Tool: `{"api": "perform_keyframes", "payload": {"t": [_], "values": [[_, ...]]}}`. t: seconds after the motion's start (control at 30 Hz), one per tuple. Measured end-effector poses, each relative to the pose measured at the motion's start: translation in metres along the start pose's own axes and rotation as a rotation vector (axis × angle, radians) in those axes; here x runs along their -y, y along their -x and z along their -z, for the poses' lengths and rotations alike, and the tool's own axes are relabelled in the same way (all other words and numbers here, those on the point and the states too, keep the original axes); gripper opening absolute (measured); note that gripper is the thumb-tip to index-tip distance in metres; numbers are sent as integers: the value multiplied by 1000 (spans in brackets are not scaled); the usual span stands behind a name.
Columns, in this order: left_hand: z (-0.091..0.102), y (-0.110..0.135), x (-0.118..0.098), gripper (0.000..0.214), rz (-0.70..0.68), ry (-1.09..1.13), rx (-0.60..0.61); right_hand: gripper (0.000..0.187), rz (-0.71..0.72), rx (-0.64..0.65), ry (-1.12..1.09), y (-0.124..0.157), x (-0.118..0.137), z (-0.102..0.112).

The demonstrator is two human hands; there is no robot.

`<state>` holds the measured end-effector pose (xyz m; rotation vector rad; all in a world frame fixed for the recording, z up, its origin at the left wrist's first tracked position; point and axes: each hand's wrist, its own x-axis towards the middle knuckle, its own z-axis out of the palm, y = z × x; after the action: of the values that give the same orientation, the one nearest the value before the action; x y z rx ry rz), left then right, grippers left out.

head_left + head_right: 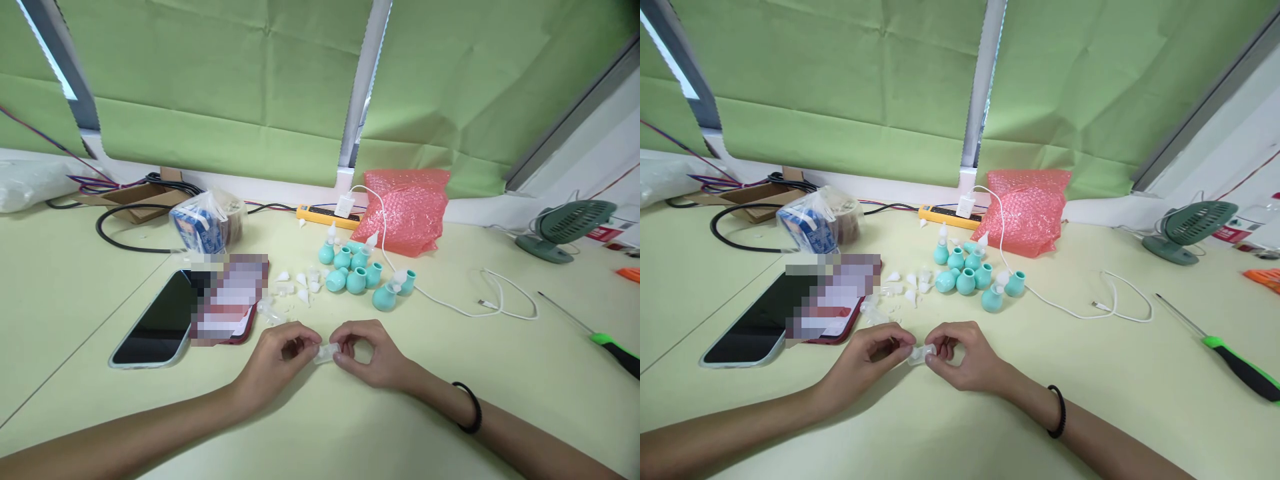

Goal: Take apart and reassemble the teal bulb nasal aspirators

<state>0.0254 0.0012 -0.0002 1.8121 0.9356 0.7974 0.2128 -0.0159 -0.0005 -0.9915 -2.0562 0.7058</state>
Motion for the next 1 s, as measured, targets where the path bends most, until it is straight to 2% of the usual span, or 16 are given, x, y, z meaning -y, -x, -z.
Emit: {"api": "perform_keyframes", "payload": {"t": [0.2,0.43,0.67,0.83,1.0], "values": [[1,0,0,14,44,74,14,26,95,80,138,3,2,1],[1,0,-1,14,75,115,19,22,181,171,288,3,5,1],[2,-1,-4,15,85,115,18,20,166,160,234,3,4,2],[2,1,-3,11,7,6,1,19,146,146,211,3,2,2],[2,3,-2,16,-109,-117,-20,20,124,139,200,2,3,2]]}}
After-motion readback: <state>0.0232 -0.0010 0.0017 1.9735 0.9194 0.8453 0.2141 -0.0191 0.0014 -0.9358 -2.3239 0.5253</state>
